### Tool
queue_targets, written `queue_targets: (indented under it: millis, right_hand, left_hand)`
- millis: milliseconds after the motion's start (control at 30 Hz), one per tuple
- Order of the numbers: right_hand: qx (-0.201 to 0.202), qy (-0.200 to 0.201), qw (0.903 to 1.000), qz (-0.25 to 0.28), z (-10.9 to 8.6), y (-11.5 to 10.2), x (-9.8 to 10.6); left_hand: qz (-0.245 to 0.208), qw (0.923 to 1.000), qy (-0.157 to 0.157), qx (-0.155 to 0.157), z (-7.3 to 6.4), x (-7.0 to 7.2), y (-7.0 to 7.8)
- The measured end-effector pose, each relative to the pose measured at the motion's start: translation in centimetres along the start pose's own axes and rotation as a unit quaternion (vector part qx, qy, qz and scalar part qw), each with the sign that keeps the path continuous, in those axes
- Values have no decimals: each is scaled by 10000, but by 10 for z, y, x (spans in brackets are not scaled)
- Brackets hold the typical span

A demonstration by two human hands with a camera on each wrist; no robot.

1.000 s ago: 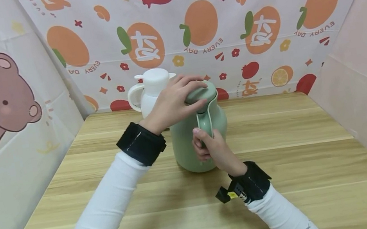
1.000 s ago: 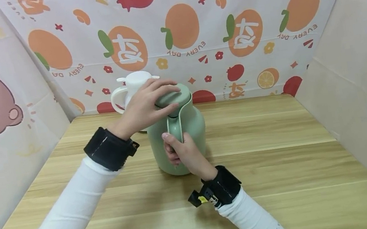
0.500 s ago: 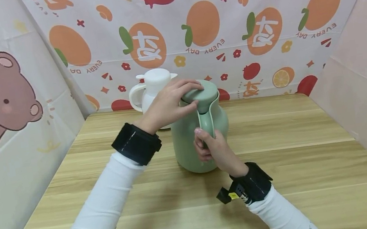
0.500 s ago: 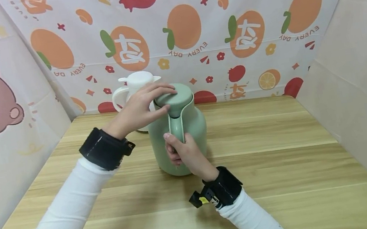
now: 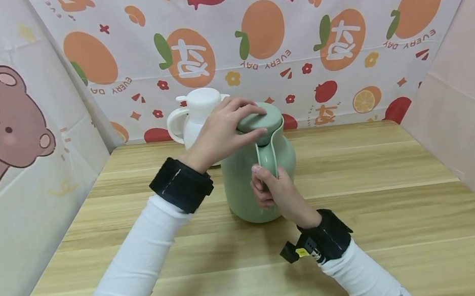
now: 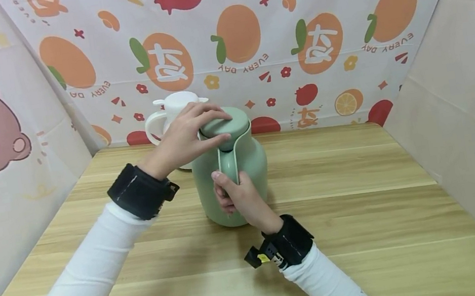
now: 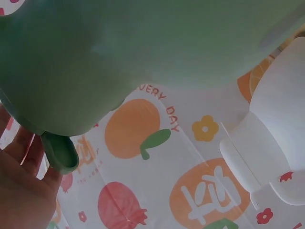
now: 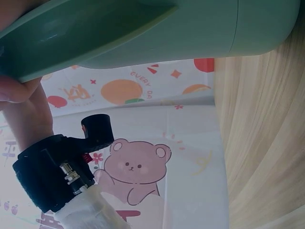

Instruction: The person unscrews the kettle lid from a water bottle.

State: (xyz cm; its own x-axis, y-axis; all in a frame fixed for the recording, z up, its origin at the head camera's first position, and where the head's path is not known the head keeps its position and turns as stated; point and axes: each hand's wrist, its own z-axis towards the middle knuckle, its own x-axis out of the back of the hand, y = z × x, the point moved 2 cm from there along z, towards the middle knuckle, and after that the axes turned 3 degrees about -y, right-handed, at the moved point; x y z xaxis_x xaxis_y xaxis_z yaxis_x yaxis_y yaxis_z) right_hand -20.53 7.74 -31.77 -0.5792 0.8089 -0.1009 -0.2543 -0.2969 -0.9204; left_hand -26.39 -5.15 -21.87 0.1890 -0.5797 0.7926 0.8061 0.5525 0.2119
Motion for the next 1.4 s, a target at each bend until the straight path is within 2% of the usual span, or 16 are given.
queue_targets:
  millis: [200,433,633,733,833,1033,1200,1400]
  right_hand:
    - [11,-8,10000,20,0,0,-1]
    - [55,-87,9999,65,0,0,-1]
    - [31,-120,9999,52,1,0,-2]
    - [35,-101,9999,59,0,0,-2]
    - [42,-71,9999,64,0,-1,-2]
    - [5,-8,10000,56,-1,-1,-2]
    - [-2,11,10000,30,-2,-2,-1]
    - [-14,12,10000,-3,-1,-2,-2]
  left_hand:
    - [210,9994,-62,250,5,-2,4]
    - [262,9993,-208,191,7,-1,4]
    - [-338,9980,-513,120,-2,5,-3]
    - [-647,9964,-547,70,-6,6,-8]
    - [-754,9960,-478,-56,-8,6,-10]
    - [-449,9984,-333,-93,-7,6,-4]
    - [90,9993,-325,132,-2,6,5]
    - [685,9968,-299,277,2,4,12]
